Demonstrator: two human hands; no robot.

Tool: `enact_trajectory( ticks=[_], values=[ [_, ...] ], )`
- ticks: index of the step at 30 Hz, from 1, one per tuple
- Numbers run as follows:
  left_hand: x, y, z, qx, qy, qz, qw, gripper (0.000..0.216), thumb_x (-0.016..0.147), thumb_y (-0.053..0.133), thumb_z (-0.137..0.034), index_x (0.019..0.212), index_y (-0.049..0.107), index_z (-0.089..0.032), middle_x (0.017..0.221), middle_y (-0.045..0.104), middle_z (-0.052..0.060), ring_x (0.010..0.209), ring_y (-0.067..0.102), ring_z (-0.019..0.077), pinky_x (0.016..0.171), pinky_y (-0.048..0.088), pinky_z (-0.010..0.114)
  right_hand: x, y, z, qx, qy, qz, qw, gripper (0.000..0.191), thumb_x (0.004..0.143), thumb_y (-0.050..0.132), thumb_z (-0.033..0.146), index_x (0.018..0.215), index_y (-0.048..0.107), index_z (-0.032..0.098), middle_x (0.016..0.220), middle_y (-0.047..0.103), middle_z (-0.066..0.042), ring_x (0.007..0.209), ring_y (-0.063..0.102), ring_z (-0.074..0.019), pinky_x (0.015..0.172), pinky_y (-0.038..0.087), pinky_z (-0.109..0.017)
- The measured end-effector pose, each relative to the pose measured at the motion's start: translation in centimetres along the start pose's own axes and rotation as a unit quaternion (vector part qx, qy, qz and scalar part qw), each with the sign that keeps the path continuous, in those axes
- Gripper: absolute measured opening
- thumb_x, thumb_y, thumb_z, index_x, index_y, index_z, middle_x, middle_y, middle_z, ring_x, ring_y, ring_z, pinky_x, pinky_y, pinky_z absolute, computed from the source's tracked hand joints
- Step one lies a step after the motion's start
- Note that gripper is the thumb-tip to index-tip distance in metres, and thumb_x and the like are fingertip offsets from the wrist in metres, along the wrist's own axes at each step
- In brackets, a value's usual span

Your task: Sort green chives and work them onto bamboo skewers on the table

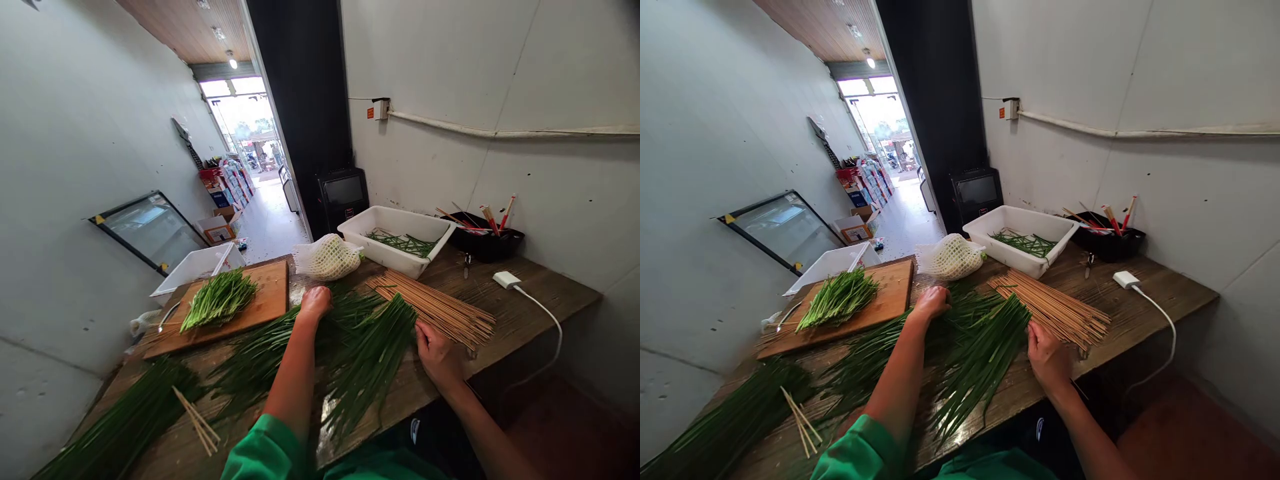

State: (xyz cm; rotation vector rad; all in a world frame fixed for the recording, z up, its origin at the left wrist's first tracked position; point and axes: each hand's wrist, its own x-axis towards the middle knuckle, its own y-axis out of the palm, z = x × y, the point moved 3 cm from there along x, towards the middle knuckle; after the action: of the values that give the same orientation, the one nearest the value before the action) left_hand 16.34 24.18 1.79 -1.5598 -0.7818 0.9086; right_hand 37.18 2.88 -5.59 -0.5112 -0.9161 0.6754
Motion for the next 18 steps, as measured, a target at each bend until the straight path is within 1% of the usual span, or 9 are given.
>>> enact_trajectory(
  ticks=[3,5,7,10,12,15,18],
  values=[
    [-0.1,-0.3,0.2,-0.031,0.0,-0.012,0.999,0.013,0.068,0.067,-0.019,0.08,0.071,-0.021,0.089,0.07,0.006,0.086,0.063,0.0197,0.073,0.045,0.025,0.0,0.1,-0.1,0.001,-0.004,-0.005,1.0,0.039,0.094,0.033,0.036,0.094,0.067,0.016,0.089,0.071,-0.011,0.074,0.065,-0.0199,0.068,0.048,-0.03],
    [-0.1,-0.6,0.2,-0.082,0.008,-0.03,0.996,0.012,0.068,0.065,-0.021,0.079,0.07,-0.02,0.083,0.07,0.004,0.079,0.061,0.0168,0.069,0.044,0.024,-0.1,0.2,-0.1,0.001,-0.003,-0.007,1.0,0.039,0.094,0.034,0.035,0.095,0.067,0.016,0.089,0.071,-0.011,0.075,0.065,-0.0202,0.069,0.048,-0.031],
    [-0.2,-0.9,-0.2,-0.144,0.033,-0.037,0.988,0.012,0.069,0.064,-0.022,0.079,0.069,-0.018,0.077,0.068,0.001,0.072,0.059,0.0138,0.064,0.042,0.022,-0.1,0.2,-0.1,0.002,0.0,-0.004,1.0,0.039,0.094,0.033,0.035,0.094,0.068,0.016,0.088,0.071,-0.011,0.075,0.065,-0.0204,0.07,0.048,-0.031],
    [-0.1,-1.0,-1.4,-0.22,0.081,-0.029,0.972,0.012,0.069,0.063,-0.023,0.077,0.069,-0.016,0.069,0.065,-0.001,0.064,0.054,0.0112,0.06,0.039,0.021,-0.1,0.1,0.0,0.005,0.005,0.007,1.0,0.039,0.094,0.033,0.034,0.093,0.068,0.016,0.087,0.071,-0.011,0.076,0.065,-0.0204,0.069,0.047,-0.03],
    [-0.1,-0.8,-2.5,-0.251,0.097,-0.034,0.963,0.012,0.068,0.064,-0.023,0.075,0.068,-0.015,0.067,0.064,-0.002,0.062,0.053,0.0108,0.059,0.038,0.021,-0.1,0.0,0.1,0.007,0.006,0.012,1.0,0.037,0.094,0.034,0.032,0.094,0.067,0.016,0.088,0.071,-0.01,0.078,0.065,-0.0202,0.07,0.047,-0.029],
    [-0.2,-0.5,-4.2,-0.277,0.099,-0.072,0.953,0.012,0.07,0.063,-0.023,0.077,0.07,-0.015,0.069,0.066,0.0,0.064,0.055,0.0116,0.059,0.038,0.022,-0.1,-0.2,0.3,0.011,0.002,0.023,1.0,0.036,0.094,0.034,0.03,0.096,0.067,0.016,0.091,0.071,-0.01,0.081,0.065,-0.0198,0.074,0.047,-0.029],
    [-0.3,0.0,-5.6,-0.286,0.098,-0.104,0.947,0.015,0.075,0.06,-0.022,0.081,0.072,-0.016,0.074,0.069,0.002,0.068,0.058,0.0128,0.062,0.039,0.022,-0.1,-0.2,0.4,0.016,0.0,0.029,0.999,0.036,0.094,0.034,0.03,0.096,0.066,0.016,0.093,0.07,-0.01,0.081,0.065,-0.0196,0.074,0.047,-0.029]
  ],
)
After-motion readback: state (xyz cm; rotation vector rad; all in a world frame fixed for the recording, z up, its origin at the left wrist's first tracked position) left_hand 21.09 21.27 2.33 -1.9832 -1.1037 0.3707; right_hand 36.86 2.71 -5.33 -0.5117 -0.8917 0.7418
